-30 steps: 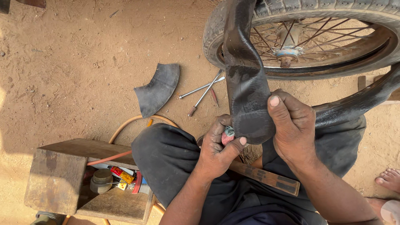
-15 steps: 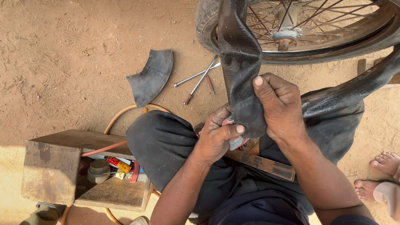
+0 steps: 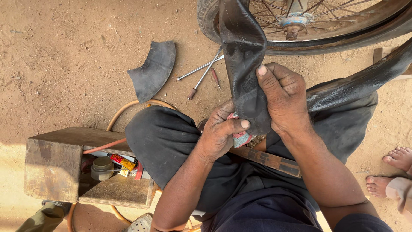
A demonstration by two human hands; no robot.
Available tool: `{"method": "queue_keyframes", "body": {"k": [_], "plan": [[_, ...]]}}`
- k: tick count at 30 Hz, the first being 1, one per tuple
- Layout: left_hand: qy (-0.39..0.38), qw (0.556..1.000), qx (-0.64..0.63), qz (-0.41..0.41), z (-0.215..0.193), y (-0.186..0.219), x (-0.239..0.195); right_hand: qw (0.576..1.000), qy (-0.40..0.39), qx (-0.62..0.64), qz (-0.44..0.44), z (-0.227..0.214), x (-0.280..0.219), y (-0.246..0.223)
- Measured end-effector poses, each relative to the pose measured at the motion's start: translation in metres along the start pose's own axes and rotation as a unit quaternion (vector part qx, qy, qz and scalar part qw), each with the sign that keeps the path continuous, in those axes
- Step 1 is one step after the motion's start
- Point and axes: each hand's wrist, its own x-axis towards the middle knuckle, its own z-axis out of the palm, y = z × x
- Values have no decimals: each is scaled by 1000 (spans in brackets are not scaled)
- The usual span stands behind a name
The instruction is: The person sits on the ground and inspects a bicycle tire tube, then wipes it with a cloth. They use a wooden sanding block to smooth the surface of the tube in preparation for a repair.
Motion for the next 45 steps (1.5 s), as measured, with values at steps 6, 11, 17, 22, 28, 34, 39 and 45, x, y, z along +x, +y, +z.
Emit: {"method": "queue_keyframes", "body": {"k": [6,11,17,22,28,34,39,45], "plan": [[22,998,7,53,3,-2,-2,994,8,-88,-59,-2,-9,-4],[14,999,6,36,3,3,-5,972,41,-201,-114,-3,-16,-6],[9,1000,8,15,-2,2,-7,964,40,-230,-126,0,-18,-9],[-34,999,-23,0,-12,-1,-3,986,-24,-147,-74,4,-18,-16],[-46,999,-22,-17,-11,-3,-4,983,-3,-168,-77,7,-20,-16],[-5,999,-42,-6,-6,-4,-4,958,24,-256,-128,2,-16,-16],[0,999,-39,13,-4,-5,-10,946,41,-281,-158,-1,-20,-12],[-31,999,-29,-4,-9,-4,-6,946,24,-274,-169,1,-20,-9]]}}
